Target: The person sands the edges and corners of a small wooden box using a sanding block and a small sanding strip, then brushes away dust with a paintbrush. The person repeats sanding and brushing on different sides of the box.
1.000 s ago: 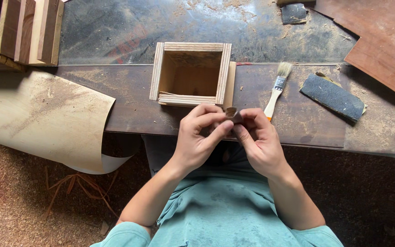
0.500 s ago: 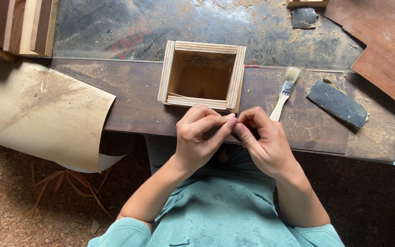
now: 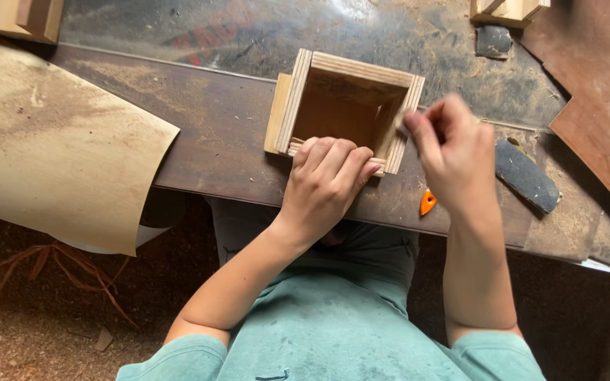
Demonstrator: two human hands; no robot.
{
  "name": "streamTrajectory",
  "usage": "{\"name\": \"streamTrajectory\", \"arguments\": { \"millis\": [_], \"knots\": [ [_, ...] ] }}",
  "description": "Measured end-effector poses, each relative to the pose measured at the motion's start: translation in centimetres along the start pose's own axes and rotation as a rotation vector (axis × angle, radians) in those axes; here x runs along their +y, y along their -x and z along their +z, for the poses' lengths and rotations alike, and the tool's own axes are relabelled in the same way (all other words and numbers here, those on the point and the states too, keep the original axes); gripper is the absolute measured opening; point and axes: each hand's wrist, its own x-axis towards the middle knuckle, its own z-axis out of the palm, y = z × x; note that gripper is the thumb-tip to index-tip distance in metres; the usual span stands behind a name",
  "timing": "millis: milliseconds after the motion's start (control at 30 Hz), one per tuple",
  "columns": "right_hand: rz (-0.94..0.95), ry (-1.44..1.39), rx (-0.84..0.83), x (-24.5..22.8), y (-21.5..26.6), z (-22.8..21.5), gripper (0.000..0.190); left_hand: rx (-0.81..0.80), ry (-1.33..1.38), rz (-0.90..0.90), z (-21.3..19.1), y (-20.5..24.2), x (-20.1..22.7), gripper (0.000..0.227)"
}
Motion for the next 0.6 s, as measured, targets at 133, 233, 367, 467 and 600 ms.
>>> {"name": "streamTrajectory", "arguments": {
  "millis": [133, 233, 367, 467, 600],
  "knots": [
    [-0.033, 0.044, -0.033, 0.0, -1.7, -0.3, 0.027, -0.006, 0.011, 0.001, 0.2, 0.3, -0.1, 0.024],
    [-0.059, 0.139, -0.08, -1.2, 1.3, -0.5, 0.027, -0.002, 0.0, 0.0, 0.0, 0.5, 0.0, 0.025],
    [-0.046, 0.23, -0.068, -2.8, 4.6, -0.3, 0.026, 0.03, 0.013, 0.002, 0.2, 0.8, 0.2, 0.024],
    [-0.046, 0.294, 0.033, -2.3, 3.3, 0.4, 0.026, 0.007, 0.018, 0.009, 0.5, 0.7, -0.4, 0.023],
    [-0.065, 0.292, 0.133, -1.0, -1.1, 0.4, 0.028, 0.01, -0.011, 0.024, 0.5, 0.5, -0.5, 0.022]
  ]
}}
